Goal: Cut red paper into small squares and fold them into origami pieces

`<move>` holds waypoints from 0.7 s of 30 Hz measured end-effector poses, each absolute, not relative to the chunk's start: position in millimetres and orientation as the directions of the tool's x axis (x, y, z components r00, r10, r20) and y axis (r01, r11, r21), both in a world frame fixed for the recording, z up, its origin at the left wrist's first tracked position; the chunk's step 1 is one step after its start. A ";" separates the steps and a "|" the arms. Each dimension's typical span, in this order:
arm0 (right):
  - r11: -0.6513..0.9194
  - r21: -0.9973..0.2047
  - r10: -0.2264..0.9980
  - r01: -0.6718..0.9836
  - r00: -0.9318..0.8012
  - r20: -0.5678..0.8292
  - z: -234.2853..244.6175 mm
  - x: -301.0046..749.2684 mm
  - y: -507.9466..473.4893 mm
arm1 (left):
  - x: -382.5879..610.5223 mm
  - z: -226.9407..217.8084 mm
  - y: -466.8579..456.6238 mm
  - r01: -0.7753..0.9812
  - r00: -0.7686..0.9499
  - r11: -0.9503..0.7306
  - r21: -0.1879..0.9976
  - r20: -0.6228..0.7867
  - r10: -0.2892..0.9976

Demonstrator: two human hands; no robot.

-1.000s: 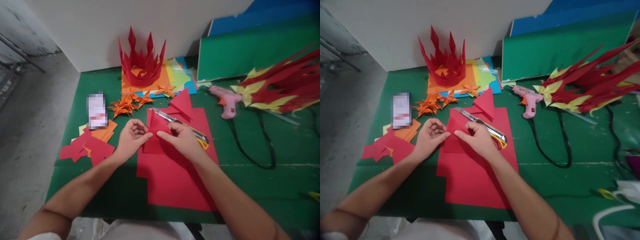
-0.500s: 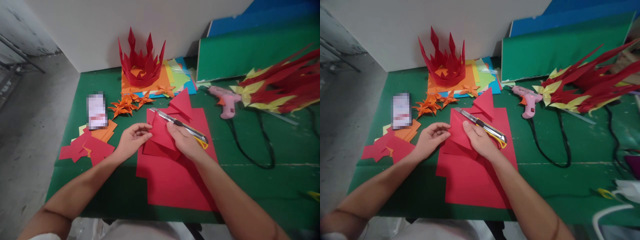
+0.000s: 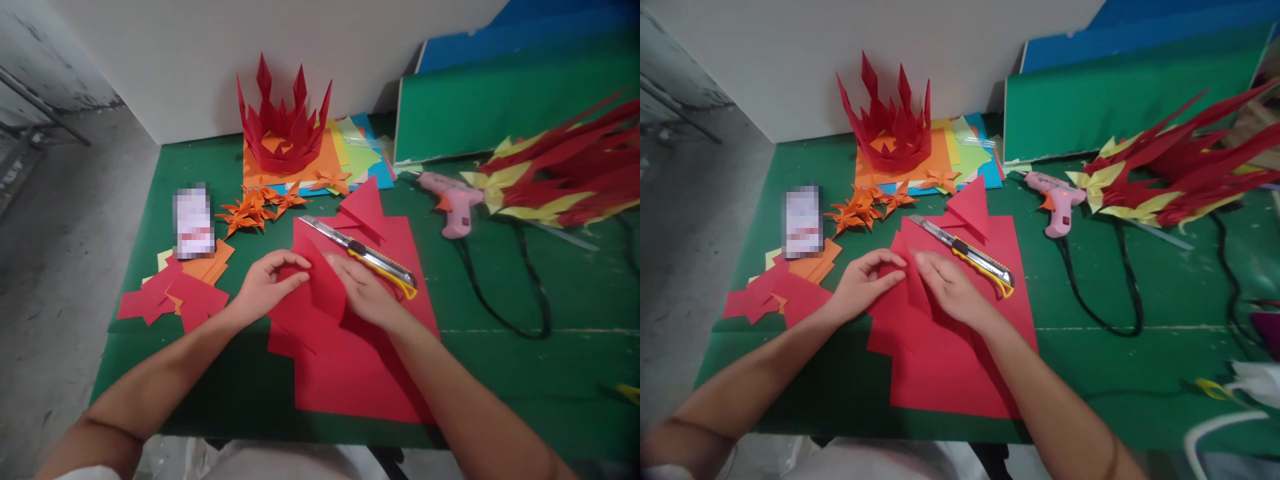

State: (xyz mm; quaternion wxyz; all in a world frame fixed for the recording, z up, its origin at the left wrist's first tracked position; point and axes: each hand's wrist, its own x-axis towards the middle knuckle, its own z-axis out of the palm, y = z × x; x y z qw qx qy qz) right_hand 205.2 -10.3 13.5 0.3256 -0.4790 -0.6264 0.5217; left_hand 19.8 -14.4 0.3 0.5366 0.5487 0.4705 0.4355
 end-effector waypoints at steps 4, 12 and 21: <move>-0.009 -0.961 0.925 0.278 -0.363 -0.114 14.4 203.8 -11.0 | 17.5 -4.2 -15.4 0.262 0.177 -0.163 0.951 0.119 0.977; -0.059 -0.963 0.925 0.262 -0.349 -0.152 8.5 203.9 -10.4 | 16.1 -8.8 -16.2 0.253 0.175 -0.161 0.954 0.118 0.977; -0.080 -0.973 0.895 0.216 -0.415 -0.166 0.7 209.1 -7.1 | 15.7 -5.2 -14.2 0.124 0.071 0.034 0.992 -0.043 0.997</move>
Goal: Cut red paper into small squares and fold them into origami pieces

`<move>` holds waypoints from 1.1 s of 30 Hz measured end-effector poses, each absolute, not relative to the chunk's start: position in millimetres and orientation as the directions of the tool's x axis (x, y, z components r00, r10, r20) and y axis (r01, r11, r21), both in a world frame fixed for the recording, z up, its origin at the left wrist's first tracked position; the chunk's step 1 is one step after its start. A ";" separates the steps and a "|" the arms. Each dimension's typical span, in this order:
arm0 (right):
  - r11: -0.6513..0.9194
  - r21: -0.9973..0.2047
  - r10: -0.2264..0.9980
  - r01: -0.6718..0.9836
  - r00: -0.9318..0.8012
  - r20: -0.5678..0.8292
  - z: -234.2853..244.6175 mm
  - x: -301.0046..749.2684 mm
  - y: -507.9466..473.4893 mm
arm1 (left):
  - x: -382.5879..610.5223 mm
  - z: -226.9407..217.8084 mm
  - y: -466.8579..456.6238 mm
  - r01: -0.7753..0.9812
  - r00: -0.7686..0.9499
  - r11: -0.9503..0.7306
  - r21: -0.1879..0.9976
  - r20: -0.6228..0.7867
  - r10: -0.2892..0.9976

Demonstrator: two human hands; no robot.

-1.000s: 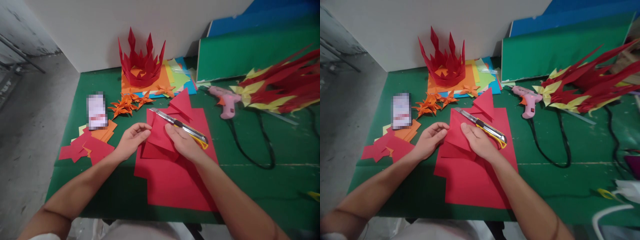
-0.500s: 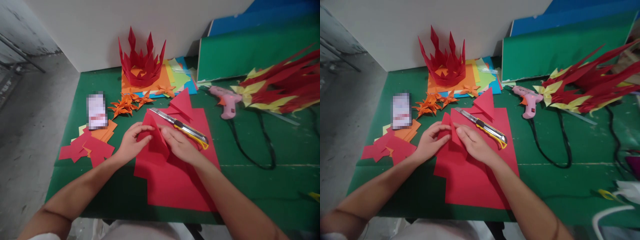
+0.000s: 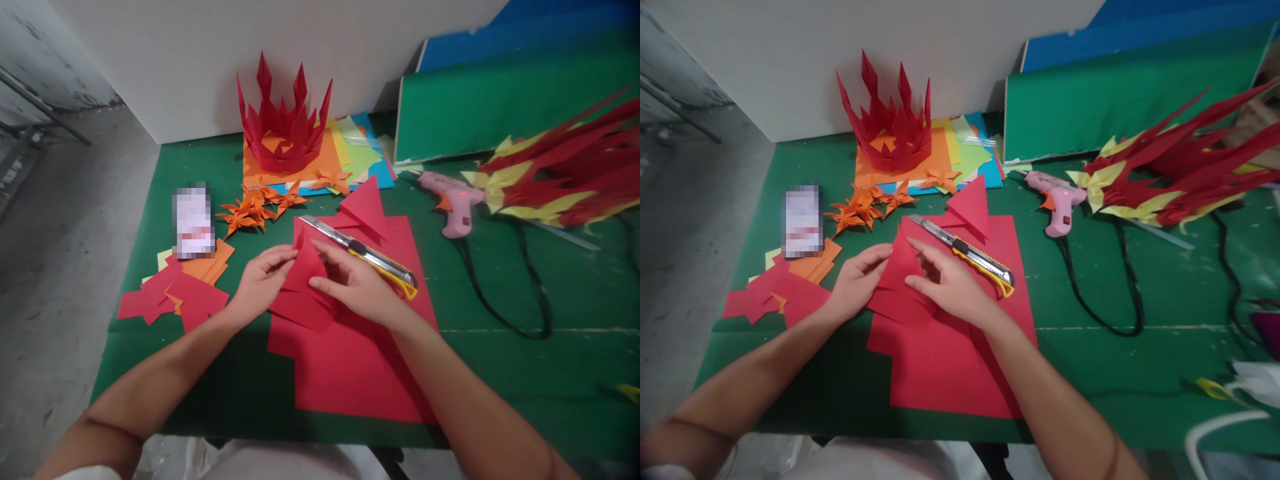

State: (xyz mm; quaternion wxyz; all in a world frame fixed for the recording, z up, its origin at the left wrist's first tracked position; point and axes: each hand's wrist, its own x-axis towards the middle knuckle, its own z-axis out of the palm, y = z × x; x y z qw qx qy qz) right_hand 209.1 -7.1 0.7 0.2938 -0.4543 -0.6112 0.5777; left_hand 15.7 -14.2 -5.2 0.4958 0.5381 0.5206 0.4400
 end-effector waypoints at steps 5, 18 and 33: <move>-0.053 -0.967 0.904 0.249 -0.399 -0.153 1.3 209.9 -6.9 | 17.1 0.1 -15.3 0.154 0.063 0.056 0.986 -0.066 0.996; -0.016 -0.962 0.949 0.273 -0.298 -0.101 16.4 202.3 -3.7 | 20.1 1.8 -20.0 0.258 0.124 -0.012 0.966 -0.021 0.992; -0.283 -0.959 0.956 -0.028 -0.092 -0.279 14.9 203.5 -3.6 | 22.4 4.8 -17.8 0.134 0.052 0.086 0.987 -0.093 0.994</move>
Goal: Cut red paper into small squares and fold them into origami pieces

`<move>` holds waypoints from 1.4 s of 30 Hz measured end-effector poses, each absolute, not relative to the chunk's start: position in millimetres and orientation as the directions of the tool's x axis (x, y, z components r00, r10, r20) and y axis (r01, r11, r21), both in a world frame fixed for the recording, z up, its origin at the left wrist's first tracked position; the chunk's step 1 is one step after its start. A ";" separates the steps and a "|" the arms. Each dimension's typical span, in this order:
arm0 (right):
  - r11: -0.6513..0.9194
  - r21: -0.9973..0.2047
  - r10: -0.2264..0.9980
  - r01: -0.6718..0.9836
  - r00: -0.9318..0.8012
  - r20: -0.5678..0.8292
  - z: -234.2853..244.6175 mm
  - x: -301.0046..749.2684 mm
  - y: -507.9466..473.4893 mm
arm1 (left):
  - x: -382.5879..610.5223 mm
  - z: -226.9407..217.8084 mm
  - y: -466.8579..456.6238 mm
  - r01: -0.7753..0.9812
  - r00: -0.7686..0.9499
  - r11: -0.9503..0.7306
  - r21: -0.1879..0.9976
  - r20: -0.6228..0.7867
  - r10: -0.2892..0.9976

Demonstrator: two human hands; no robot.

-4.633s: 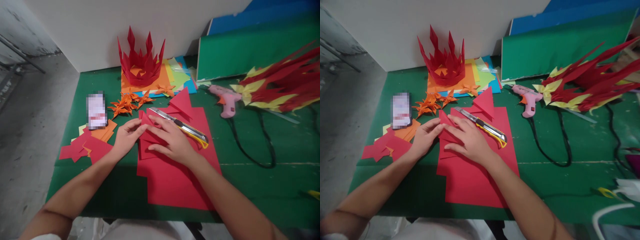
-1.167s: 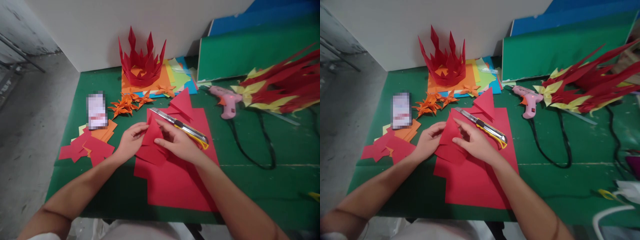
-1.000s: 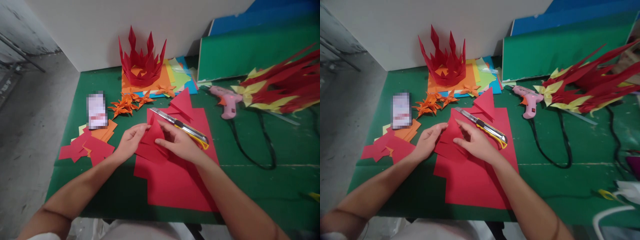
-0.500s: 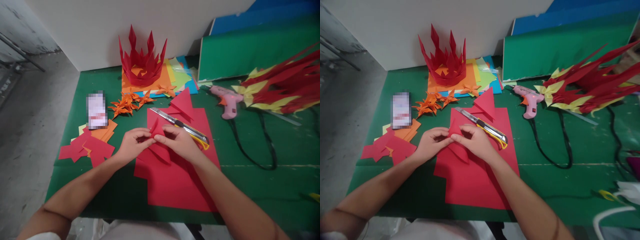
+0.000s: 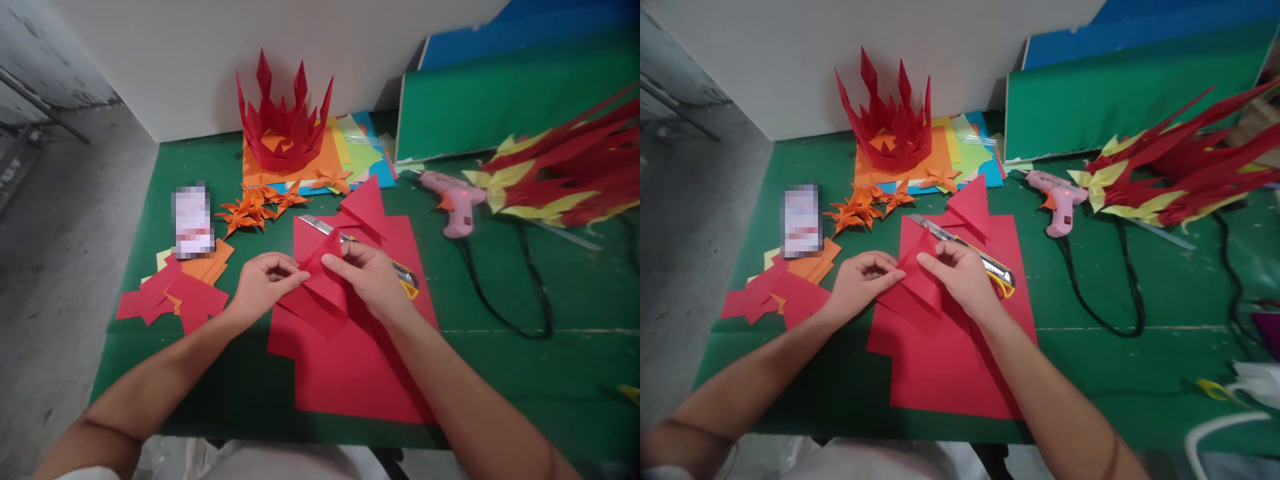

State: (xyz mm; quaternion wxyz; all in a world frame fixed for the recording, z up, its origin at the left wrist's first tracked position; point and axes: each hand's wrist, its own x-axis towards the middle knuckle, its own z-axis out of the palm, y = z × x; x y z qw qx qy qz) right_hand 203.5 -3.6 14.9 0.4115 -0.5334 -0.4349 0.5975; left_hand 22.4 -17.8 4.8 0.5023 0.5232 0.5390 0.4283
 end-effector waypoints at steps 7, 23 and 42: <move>-0.263 -0.964 0.964 -0.044 -0.060 -0.260 15.7 201.8 -2.5 | 24.6 7.1 -20.1 0.090 0.068 0.193 0.977 -0.199 0.978; -0.209 -0.978 0.978 -0.004 -0.022 -0.209 9.6 202.2 -2.8 | 22.5 6.9 -17.7 0.096 0.051 0.209 0.973 -0.214 0.976; -0.212 -0.976 0.977 -0.045 -0.006 -0.212 11.1 201.2 -3.2 | 21.7 7.2 -17.1 0.057 0.096 0.191 0.980 -0.196 0.976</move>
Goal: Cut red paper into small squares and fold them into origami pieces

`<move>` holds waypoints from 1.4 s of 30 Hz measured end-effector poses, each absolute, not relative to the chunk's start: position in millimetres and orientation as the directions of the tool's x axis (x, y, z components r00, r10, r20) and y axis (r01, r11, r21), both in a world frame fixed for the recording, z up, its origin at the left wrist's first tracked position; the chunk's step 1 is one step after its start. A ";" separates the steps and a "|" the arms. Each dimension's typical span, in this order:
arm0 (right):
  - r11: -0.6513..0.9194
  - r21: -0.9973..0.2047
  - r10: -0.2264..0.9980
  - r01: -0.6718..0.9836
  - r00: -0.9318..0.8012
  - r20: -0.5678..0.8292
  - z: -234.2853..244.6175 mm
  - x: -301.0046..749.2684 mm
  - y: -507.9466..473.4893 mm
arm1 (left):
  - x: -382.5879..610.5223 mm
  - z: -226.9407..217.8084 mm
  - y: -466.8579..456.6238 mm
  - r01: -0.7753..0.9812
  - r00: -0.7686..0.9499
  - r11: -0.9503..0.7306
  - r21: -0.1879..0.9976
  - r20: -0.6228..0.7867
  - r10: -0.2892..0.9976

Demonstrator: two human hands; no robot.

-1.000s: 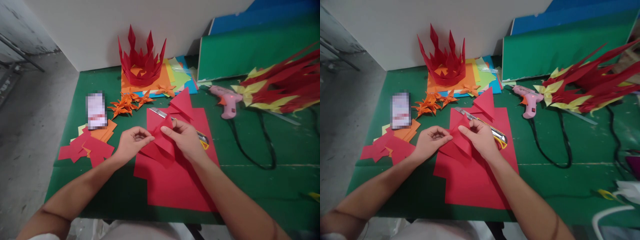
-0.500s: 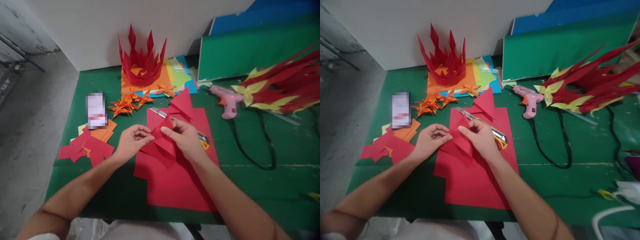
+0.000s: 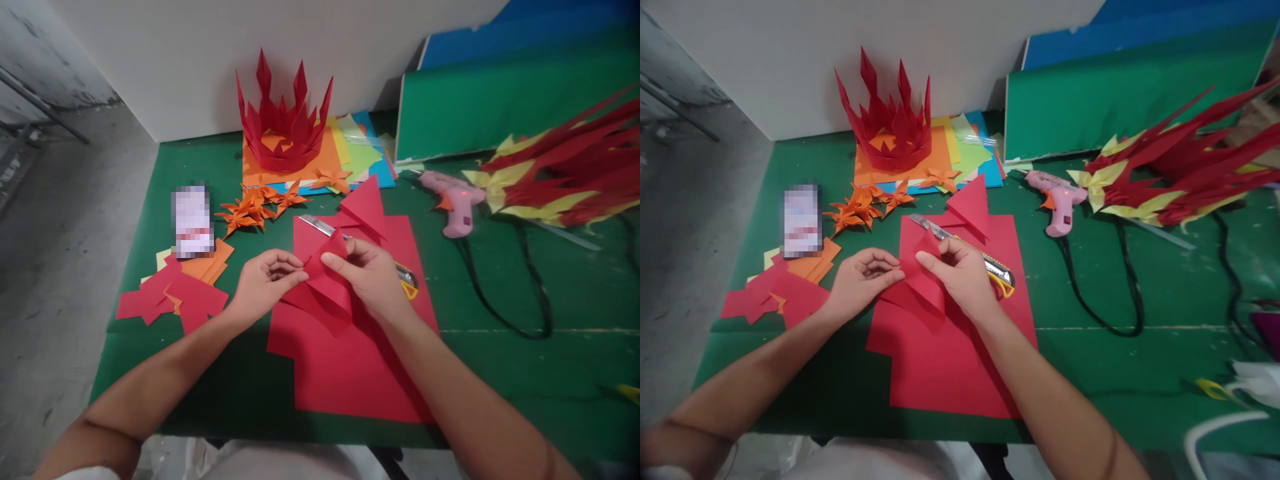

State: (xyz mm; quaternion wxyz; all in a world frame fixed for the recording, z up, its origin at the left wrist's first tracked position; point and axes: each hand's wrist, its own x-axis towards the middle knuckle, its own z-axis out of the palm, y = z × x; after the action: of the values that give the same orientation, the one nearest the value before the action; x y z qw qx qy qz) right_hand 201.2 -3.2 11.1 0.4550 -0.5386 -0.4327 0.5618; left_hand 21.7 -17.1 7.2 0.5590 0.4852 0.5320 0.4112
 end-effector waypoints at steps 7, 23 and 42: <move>-0.185 -0.982 0.983 -0.031 -0.003 -0.185 9.4 202.1 -2.2 | 22.7 8.9 -17.1 0.042 0.093 0.219 0.975 -0.222 0.971; -0.200 -0.971 0.980 -0.129 -0.026 -0.198 6.8 197.6 -1.6 | 19.2 6.9 -18.3 0.204 0.244 -0.092 0.975 0.040 0.969; -0.177 -0.984 0.984 -0.025 0.029 -0.178 8.3 200.7 -1.1 | 18.8 7.5 -20.5 0.318 0.258 -0.213 0.924 0.132 0.957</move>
State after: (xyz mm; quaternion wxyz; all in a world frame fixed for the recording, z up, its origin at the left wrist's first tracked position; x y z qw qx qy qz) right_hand 200.7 -1.1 8.3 0.4664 -0.5448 -0.4401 0.5403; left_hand 18.8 -20.5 7.5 0.4140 0.6765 0.4713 0.3858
